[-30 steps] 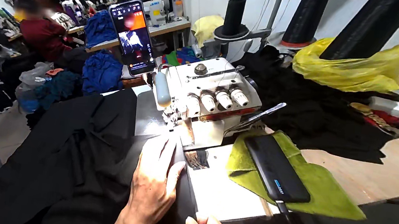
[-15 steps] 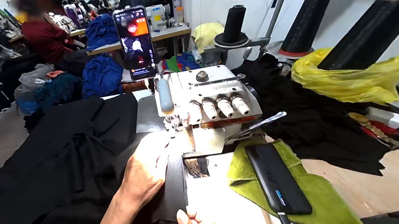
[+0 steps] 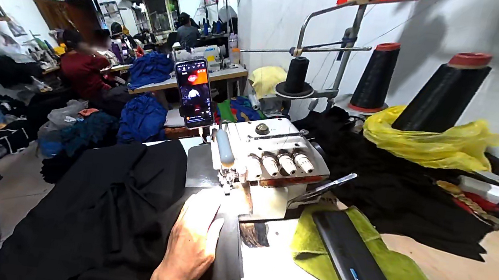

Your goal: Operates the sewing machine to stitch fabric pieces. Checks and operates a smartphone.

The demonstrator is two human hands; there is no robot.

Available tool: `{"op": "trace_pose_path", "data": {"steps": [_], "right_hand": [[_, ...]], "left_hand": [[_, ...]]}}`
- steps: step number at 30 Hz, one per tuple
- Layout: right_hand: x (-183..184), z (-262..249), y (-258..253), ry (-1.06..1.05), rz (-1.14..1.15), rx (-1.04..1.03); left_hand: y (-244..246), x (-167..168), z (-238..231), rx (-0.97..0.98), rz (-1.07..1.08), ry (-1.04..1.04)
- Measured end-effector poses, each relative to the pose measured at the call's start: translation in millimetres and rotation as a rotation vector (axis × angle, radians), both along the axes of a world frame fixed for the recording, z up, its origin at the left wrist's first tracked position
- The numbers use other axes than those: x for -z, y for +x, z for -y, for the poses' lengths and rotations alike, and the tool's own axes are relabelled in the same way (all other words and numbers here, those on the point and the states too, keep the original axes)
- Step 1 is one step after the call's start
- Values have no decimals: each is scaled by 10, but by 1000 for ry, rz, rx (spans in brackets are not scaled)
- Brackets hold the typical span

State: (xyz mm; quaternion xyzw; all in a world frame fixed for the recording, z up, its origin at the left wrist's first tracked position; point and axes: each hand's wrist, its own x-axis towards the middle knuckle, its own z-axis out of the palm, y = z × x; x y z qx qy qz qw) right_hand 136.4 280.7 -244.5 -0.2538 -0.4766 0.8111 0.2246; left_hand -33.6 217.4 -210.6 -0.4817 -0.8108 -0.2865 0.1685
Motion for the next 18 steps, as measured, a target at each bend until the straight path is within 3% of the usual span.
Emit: {"op": "trace_pose_path", "data": {"steps": [7, 18], "right_hand": [[1, -99, -34, 30, 12, -26], [253, -426, -184, 380, -9, -228]], "left_hand": [[-41, 99, -21, -13, -13, 44], [-34, 225, -32, -49, -59, 117]]}}
